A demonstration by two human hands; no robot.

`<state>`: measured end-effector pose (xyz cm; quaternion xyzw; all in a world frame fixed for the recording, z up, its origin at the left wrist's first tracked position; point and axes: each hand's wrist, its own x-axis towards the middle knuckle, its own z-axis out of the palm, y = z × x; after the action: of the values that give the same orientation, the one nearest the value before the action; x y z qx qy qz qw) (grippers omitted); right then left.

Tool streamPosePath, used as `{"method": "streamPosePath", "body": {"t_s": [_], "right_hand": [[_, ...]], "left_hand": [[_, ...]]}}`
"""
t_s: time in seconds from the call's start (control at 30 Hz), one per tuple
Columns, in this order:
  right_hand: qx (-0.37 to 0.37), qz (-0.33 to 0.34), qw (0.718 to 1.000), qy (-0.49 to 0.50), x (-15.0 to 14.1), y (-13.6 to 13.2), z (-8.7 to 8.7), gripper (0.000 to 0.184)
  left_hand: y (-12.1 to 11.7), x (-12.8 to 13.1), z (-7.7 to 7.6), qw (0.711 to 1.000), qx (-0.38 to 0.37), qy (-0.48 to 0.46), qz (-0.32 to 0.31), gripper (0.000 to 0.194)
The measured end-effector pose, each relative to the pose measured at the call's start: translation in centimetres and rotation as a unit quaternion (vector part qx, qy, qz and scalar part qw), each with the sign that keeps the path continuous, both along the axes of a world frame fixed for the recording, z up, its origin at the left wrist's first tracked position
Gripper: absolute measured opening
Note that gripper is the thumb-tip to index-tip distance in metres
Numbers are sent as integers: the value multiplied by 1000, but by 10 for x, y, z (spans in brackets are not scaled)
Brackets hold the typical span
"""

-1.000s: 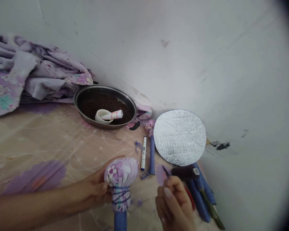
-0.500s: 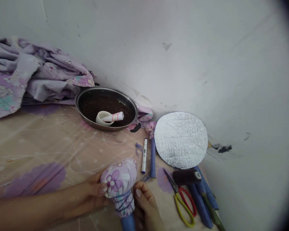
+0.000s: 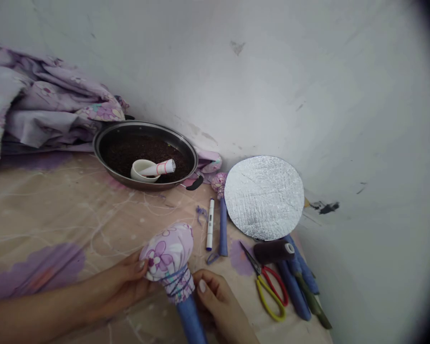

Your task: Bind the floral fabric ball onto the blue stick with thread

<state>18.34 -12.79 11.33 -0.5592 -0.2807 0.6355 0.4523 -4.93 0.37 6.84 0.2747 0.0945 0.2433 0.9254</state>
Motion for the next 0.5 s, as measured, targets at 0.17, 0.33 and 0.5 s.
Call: {"method": "streamPosePath", "body": {"t_s": [0.17,0.33,0.5], "right_hand": [[7,18,1000,1,1,-3,13,85],[86,-141,981,-101,-2,-2,17,78],[161,-199,952,-169,-11,-11,27,60]], "left_hand": [[2,4,-1,1000,-25,-13,-11,45],[-2,9,8,997,-62,-1,-54,58],[-4,13,12,996,-44,14,-80,75]]}}
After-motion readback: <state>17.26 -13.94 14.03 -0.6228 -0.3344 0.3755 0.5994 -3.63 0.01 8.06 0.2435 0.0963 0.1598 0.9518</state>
